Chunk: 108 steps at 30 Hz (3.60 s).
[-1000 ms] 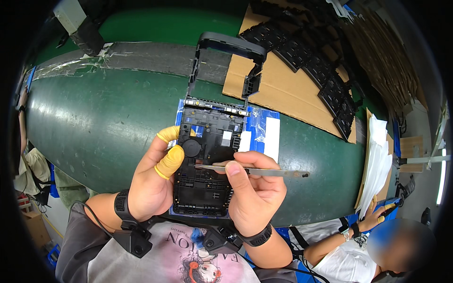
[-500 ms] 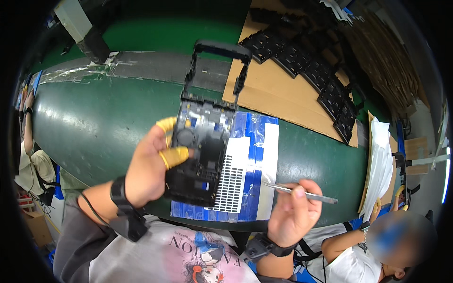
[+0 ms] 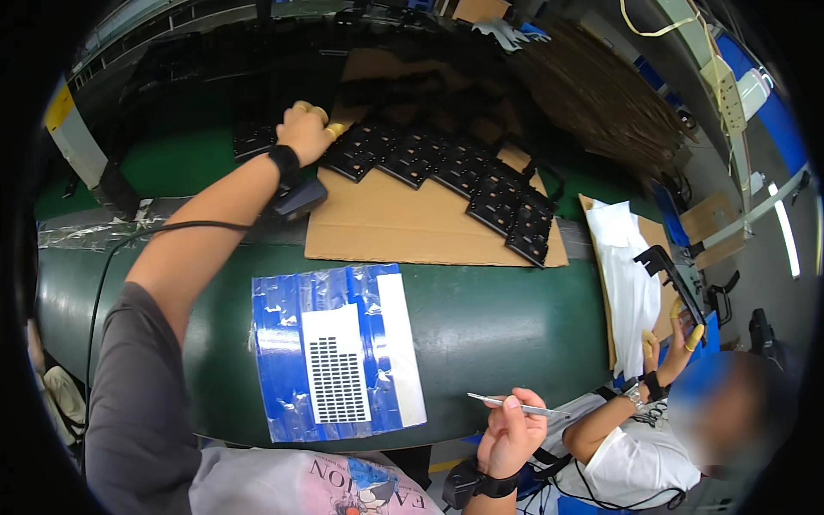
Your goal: Inspecting and assembling plastic and electronic components at a workbench.
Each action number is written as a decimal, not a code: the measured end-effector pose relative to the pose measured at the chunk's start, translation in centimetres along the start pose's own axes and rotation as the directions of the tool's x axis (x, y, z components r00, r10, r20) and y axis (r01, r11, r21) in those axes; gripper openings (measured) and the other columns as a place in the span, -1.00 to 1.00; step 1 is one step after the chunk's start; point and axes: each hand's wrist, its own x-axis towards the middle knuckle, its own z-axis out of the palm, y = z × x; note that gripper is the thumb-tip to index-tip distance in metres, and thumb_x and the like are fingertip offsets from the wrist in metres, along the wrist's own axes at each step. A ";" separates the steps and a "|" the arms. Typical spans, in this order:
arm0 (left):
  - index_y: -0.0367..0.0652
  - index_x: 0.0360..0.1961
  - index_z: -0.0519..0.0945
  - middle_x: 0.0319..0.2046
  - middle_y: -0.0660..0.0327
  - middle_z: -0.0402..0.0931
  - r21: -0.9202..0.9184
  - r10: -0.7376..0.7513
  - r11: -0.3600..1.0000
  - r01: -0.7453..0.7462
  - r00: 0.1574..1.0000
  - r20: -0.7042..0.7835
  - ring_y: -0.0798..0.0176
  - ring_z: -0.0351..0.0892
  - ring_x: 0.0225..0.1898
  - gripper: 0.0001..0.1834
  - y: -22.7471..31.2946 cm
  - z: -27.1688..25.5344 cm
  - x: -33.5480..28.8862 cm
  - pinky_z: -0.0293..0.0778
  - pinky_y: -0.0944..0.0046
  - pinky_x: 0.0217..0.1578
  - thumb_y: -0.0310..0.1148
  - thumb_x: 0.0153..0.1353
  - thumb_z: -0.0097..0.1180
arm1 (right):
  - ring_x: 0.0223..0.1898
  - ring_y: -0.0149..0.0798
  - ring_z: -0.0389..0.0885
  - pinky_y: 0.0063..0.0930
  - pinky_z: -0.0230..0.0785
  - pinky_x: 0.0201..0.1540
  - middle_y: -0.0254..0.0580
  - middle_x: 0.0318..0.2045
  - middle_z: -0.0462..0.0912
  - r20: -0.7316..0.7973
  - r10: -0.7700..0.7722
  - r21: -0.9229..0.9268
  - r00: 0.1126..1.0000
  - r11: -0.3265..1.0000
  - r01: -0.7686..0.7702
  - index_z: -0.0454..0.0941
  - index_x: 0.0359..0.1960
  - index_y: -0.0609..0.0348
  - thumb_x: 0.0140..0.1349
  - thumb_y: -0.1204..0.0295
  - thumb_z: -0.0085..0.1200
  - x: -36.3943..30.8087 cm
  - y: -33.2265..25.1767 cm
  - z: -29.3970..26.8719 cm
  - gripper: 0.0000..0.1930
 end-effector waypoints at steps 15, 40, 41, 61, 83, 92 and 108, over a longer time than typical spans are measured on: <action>-0.30 -0.43 0.43 -0.53 0.23 0.45 -0.915 -0.074 0.328 0.235 0.972 0.223 0.38 0.39 -0.58 -0.80 -2.0 -6.8 -6.8 0.39 0.42 -0.49 -0.35 0.03 0.01 | -0.44 -0.49 0.45 -0.72 0.28 -0.38 -0.23 -0.49 0.50 0.444 0.145 -0.123 0.884 0.987 -0.101 0.39 -0.33 0.38 -0.03 0.66 0.03 -1.3 2.8 9.2 -0.81; -0.11 0.03 0.19 -0.26 0.29 0.36 -0.917 -0.230 -0.169 0.360 0.891 0.392 0.43 0.37 -0.31 -0.61 -0.8 -12.2 -25.7 0.36 0.42 -0.23 -0.34 0.15 -0.15 | -0.48 -0.46 0.50 -0.71 0.34 -0.38 -0.20 -0.48 0.51 0.476 0.270 -0.259 0.837 0.953 -0.161 0.39 -0.33 0.38 -0.02 0.71 -0.04 -0.2 5.3 11.6 -0.83; -0.11 0.03 0.19 -0.25 0.29 0.36 -0.908 -0.210 -0.184 0.378 0.887 0.412 0.42 0.37 -0.30 -0.60 -0.8 -12.2 -25.8 0.35 0.41 -0.22 -0.35 0.15 -0.15 | -0.48 -0.46 0.50 -0.72 0.33 -0.38 -0.20 -0.49 0.51 0.475 0.263 -0.268 0.840 0.952 -0.146 0.39 -0.33 0.38 -0.02 0.71 -0.04 -0.2 5.4 11.6 -0.83; -0.04 0.07 0.11 -0.15 0.24 0.30 -0.746 -0.094 -0.449 0.493 0.804 0.588 0.37 0.34 -0.21 -0.54 0.2 -11.5 -27.3 0.36 0.30 -0.17 -0.27 0.15 -0.13 | -0.49 -0.43 0.47 -0.68 0.30 -0.40 -0.08 -0.49 0.52 0.593 0.242 -0.062 0.768 0.965 -0.256 0.36 -0.33 0.37 -0.04 0.68 0.02 -4.9 2.9 13.5 -0.80; -0.08 0.15 -0.05 -0.07 0.13 0.23 -0.791 0.002 -0.362 0.493 0.849 0.528 0.25 0.31 -0.10 -0.14 -0.1 -12.1 -27.4 0.28 0.27 -0.07 -0.80 -0.28 -0.14 | -0.45 -0.40 0.49 -0.65 0.32 -0.33 -0.09 -0.50 0.52 0.593 0.236 -0.109 0.770 0.971 -0.214 0.36 -0.32 0.34 -0.04 0.65 0.03 -5.1 2.9 13.6 -0.79; -0.11 0.12 0.03 -0.07 0.11 0.27 -0.874 -0.153 -0.431 0.223 0.937 0.314 0.21 0.29 -0.04 -0.32 -1.5 -13.2 -26.1 0.22 0.23 -0.04 -0.55 -0.06 0.00 | -0.68 -0.63 0.26 -0.82 0.03 -0.63 -0.29 -0.59 0.48 0.453 0.116 -0.142 0.884 0.988 -0.057 0.37 -0.30 0.34 -0.02 0.65 -0.02 -0.6 4.6 12.6 -0.80; -0.12 0.01 0.19 -0.13 0.16 0.33 -0.823 -0.243 -0.440 0.360 0.834 0.495 0.27 0.36 -0.12 -0.60 -0.8 -12.5 -25.7 0.35 0.24 -0.12 -0.33 0.13 -0.11 | -0.59 -0.55 0.44 -0.79 0.14 -0.58 -0.23 -0.55 0.50 0.440 0.213 -0.230 0.872 0.966 -0.120 0.39 -0.35 0.34 -0.02 0.70 -0.04 -0.4 5.8 11.9 -0.84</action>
